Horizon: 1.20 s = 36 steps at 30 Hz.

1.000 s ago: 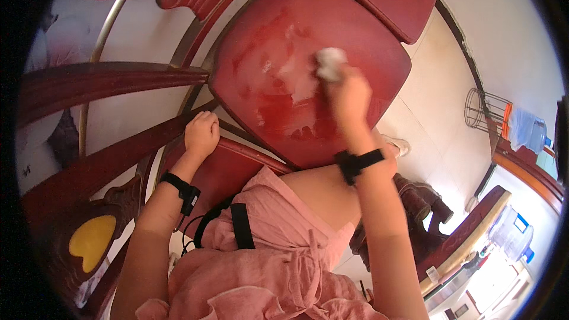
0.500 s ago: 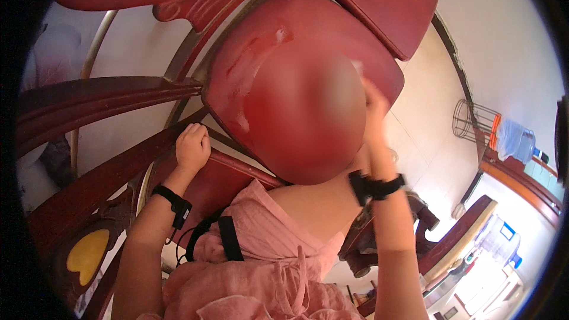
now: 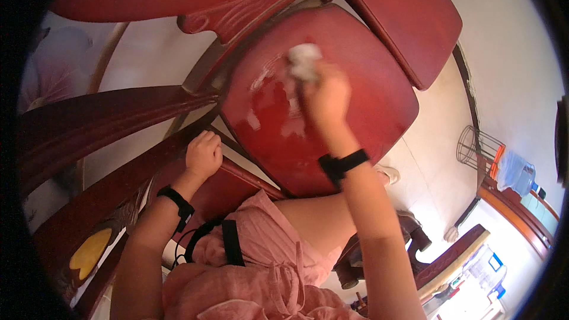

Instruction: The person wipes the top edges and red seats of a set of chairs using a white cloth, then moves to a table and wipes around the edge of a large metal lid.

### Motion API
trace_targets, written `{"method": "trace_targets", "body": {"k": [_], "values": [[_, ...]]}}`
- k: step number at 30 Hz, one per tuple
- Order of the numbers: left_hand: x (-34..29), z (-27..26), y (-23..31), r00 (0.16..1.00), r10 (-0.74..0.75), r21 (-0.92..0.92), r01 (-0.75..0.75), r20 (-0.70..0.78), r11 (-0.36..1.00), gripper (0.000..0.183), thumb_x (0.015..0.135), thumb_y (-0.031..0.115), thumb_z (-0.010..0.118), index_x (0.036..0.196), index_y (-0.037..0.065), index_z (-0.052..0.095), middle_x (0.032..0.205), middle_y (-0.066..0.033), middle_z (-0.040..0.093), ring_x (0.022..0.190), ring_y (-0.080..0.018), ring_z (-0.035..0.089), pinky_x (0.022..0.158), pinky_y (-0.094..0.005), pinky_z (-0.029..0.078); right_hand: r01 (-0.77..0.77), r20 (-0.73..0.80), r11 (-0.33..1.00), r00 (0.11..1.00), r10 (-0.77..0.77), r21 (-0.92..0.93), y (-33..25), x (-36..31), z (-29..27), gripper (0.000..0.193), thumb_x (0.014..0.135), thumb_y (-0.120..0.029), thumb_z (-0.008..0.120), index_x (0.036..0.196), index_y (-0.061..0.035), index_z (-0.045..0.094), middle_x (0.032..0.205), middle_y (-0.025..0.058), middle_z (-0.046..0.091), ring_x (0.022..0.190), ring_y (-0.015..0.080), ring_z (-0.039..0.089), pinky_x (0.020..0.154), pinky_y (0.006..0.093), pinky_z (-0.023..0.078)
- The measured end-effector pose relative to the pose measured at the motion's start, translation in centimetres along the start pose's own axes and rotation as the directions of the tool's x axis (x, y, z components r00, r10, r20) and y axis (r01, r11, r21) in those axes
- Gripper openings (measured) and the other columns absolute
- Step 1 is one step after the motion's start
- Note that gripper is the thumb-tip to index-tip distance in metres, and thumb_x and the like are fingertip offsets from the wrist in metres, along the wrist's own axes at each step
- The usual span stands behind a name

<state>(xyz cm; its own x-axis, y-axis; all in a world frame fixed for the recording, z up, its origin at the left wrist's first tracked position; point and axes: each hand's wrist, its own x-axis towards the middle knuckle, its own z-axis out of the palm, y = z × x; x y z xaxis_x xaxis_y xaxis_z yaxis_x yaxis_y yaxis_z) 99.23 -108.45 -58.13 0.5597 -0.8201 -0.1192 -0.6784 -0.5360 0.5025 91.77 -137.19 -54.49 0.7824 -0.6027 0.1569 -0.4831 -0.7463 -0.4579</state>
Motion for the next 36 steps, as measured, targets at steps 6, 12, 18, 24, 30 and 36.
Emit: {"method": "trace_targets", "body": {"k": [6, 12, 18, 24, 30, 36], "values": [[-0.5, 0.6, -0.7, 0.999, 0.029, 0.031, -0.028, -0.04, 0.999, 0.002, 0.066, 0.002, 0.048, 0.065, 0.001, 0.048, 0.069, -0.0134, 0.049, 0.07, -0.0319, 0.05, 0.061, -0.0408, 0.044, 0.266, 0.319, 0.891, 0.864, -0.39, 0.368, -9.5, -4.9, 3.3, 0.037, 0.061, -0.001, 0.06, 0.098, -0.0073, 0.06, 0.084, 0.0131, 0.057, 0.081, 0.03, 0.054, 0.074, 0.0385, 0.046], [0.1, 0.0, -0.4, 1.0, -0.01, -0.041, 0.009, -0.02, 0.999, 0.004, 0.067, 0.002, 0.047, 0.064, 0.0, 0.046, 0.068, -0.0137, 0.048, 0.068, -0.032, 0.05, 0.059, -0.0412, 0.043, -0.149, 0.346, 0.835, 0.937, -0.053, 0.531, -3.2, -4.9, -2.1, 0.036, 0.064, 0.0, 0.061, 0.101, 0.0012, 0.059, 0.095, 0.0187, 0.061, 0.088, 0.0284, 0.06, 0.077, 0.0362, 0.047], [0.3, 0.5, -0.1, 0.998, 0.009, -0.04, -0.012, -0.069, 0.999, 0.006, 0.066, 0.001, 0.049, 0.063, 0.001, 0.044, 0.067, -0.0134, 0.046, 0.067, -0.0318, 0.049, 0.058, -0.0403, 0.043, -0.578, -0.301, 0.801, 0.744, 0.596, 0.158, 15.7, -3.0, -9.3, 0.024, 0.08, -0.015, 0.057, 0.096, 0.0016, 0.061, 0.079, 0.0178, 0.063, 0.069, 0.0254, 0.058, 0.063, 0.036, 0.046], [-0.5, 0.2, -0.5, 0.994, 0.019, -0.014, -0.02, -0.104, 1.0, 0.006, 0.065, 0.001, 0.05, 0.063, 0.002, 0.044, 0.067, -0.013, 0.047, 0.067, -0.0312, 0.049, 0.057, -0.0397, 0.044, -0.457, -0.255, 0.878, 0.874, 0.413, -0.144, 12.7, 3.7, -5.1, 0.037, 0.085, -0.038, 0.047, 0.098, -0.0072, 0.063, 0.098, 0.0175, 0.062, 0.089, 0.0375, 0.058, 0.076, 0.0424, 0.046], [0.1, 0.6, -0.2, 0.999, 0.03, -0.043, -0.032, -0.035, 0.999, 0.005, 0.066, 0.004, 0.05, 0.063, 0.002, 0.046, 0.068, -0.0128, 0.048, 0.068, -0.0309, 0.05, 0.059, -0.0398, 0.043, -0.108, -0.149, 0.992, 0.984, 0.098, -0.061, 1.8, 7.7, 1.7, 0.021, 0.074, -0.001, 0.051, 0.092, -0.0018, 0.063, 0.078, 0.0159, 0.062, 0.072, 0.0311, 0.057, 0.062, 0.041, 0.045], [-0.5, 0.6, -0.9, 0.997, 0.055, 0.0, -0.056, -0.046, 0.998, 0.004, 0.064, 0.004, 0.05, 0.064, 0.002, 0.046, 0.068, -0.0125, 0.047, 0.069, -0.0309, 0.05, 0.058, -0.0403, 0.043, 0.407, 0.497, 0.858, 0.7, -0.513, 0.314, -7.4, 0.5, 3.4, 0.04, 0.067, 0.0, 0.056, 0.107, -0.0068, 0.057, 0.103, 0.0121, 0.058, 0.095, 0.0297, 0.051, 0.083, 0.0349, 0.043]]}}
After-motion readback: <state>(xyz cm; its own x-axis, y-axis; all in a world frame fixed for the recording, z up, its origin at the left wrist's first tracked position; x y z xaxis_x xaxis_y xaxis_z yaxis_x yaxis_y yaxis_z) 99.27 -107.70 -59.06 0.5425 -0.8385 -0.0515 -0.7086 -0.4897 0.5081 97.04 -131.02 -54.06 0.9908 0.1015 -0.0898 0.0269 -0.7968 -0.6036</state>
